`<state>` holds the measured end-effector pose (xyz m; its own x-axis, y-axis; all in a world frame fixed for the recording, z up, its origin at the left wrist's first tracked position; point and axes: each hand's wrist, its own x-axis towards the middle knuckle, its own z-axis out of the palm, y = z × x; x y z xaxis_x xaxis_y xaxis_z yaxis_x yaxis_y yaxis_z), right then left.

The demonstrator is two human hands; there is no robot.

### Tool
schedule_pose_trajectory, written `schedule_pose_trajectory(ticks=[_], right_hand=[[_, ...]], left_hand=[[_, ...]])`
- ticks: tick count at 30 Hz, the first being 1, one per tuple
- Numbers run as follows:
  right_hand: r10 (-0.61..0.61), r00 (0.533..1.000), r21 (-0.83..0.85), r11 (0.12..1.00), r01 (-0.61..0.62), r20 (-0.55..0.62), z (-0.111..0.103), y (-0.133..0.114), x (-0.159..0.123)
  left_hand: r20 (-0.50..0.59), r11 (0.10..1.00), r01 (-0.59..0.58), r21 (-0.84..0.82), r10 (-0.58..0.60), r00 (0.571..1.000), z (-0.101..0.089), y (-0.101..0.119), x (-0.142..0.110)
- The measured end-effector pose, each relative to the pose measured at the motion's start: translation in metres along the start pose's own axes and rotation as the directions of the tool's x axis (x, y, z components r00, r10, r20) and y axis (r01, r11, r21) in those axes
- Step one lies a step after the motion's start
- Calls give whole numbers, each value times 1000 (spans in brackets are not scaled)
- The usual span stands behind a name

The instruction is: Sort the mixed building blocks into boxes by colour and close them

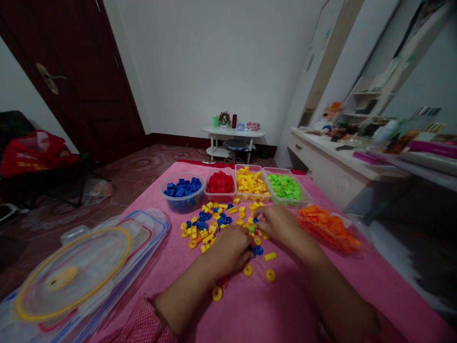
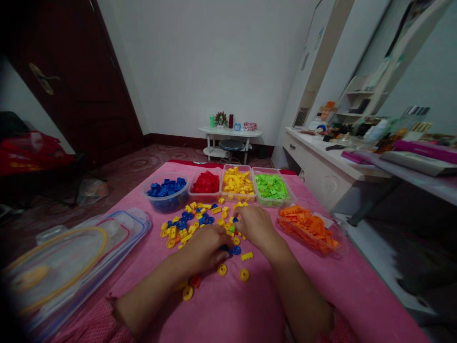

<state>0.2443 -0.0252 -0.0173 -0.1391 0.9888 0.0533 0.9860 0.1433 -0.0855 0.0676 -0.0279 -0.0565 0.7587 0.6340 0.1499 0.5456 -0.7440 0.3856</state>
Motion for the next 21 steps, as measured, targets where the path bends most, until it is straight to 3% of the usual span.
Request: schedule_pose_trajectory(ticks=[2,4,5,7,9,10,12,17,21], right_hand=[[-84,996,14,996,83,28,10,-2,2],[-117,991,-4,993,117,69,20,-3,3],[-115,990,-16,993,117,84,24,-4,4],[-97,991,-39,994,101,94,30,-5,5],[-74,993,-57,995,80,90,33,-6,6],[-67,994,-58,996,73,91,34,-6,6],[-62,995,-36,997,65,84,34,-5,7],[-97,992,224,968,114,-83,27,-3,9],[-178,967,434,868,242,-182,19,-13,8]], left_hand=[[-74,974,94,-208,-111,991,-9,-5,1],[-97,834,181,-521,-269,958,-18,-12,4],[-70,703,206,-680,-343,937,-22,-15,5],[45,350,215,-912,-435,899,-28,-20,6],[192,8,219,-976,-455,870,-28,-24,7],[256,-119,227,-967,-444,859,-27,-25,7],[338,-259,246,-934,-418,843,-22,-28,7],[315,-260,216,-941,-441,840,-11,-30,7],[248,-87,234,-968,-460,853,-11,-22,8]])
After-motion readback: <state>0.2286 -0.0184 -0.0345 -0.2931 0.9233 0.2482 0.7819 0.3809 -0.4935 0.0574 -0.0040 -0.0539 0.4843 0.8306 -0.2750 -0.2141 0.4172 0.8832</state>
